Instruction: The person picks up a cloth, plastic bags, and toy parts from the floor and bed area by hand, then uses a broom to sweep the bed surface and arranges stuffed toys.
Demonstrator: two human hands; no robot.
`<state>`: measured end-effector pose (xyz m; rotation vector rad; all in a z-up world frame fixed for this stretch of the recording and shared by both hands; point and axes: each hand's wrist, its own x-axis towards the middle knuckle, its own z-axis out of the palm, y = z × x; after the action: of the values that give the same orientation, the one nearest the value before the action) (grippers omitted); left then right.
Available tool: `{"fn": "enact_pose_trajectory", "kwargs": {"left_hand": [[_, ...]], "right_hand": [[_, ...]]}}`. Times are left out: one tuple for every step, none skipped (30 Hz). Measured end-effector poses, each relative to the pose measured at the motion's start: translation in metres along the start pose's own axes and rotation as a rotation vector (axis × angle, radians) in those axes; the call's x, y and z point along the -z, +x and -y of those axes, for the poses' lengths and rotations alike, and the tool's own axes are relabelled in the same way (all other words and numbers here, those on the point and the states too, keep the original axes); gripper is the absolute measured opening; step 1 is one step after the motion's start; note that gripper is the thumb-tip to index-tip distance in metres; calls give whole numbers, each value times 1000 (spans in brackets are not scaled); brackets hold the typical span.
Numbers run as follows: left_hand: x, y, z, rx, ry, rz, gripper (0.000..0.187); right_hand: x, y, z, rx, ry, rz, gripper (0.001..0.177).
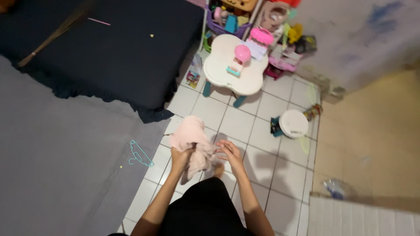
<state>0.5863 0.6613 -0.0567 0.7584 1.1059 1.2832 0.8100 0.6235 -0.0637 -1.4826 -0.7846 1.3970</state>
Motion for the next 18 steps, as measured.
{"fn": "enact_pose_trajectory", "kwargs": {"left_hand": [[-4,23,-1,-16,-62,-29,42],[-5,44,0,-30,-127,-62,43],[-6,64,2,-45,-192,-94,43],[-7,88,1,-33,-111,-159,42],[-8,113,0,-18,-31,-224,41],[-14,133,1,5,45,-290,40],[-19,147,1,-20,39,-323,39],[-25,166,-5,-60,29,-358,38],[-32,186,-12,-100,19,-393,37],[-36,207,-21,-81,55,-444,40],[-39,227,-28,-60,89,-495,43],[-39,244,-34,-33,125,-544,46],[-36,263,-39,-74,134,-565,47],[-34,276,-42,-103,142,-587,49],[-33,289,-45,-132,150,-609,50],[-32,306,-49,-152,138,-639,50],[-29,321,-53,-171,126,-669,51],[-25,337,-57,-184,115,-695,51]], "right_hand": [[4,30,1,-15,2,6,37],[6,61,-1,-33,0,12,36],[8,92,-4,-52,-3,18,35],[11,127,-4,-66,21,50,35],[12,164,-4,-80,44,82,34],[16,197,-4,-99,63,112,34],[17,225,-6,-136,63,137,34],[15,257,-1,-160,60,170,35],[15,289,7,-184,57,203,35],[12,320,16,-196,37,226,35],[8,352,26,-207,17,250,35],[2,379,33,-222,-2,268,35],[-8,409,42,-217,2,293,34],[-16,436,49,-220,2,313,34],[-26,459,55,-224,2,333,33],[-40,485,62,-222,22,359,33],[-55,511,69,-221,41,384,33],[-68,532,72,-225,61,402,33]]}}
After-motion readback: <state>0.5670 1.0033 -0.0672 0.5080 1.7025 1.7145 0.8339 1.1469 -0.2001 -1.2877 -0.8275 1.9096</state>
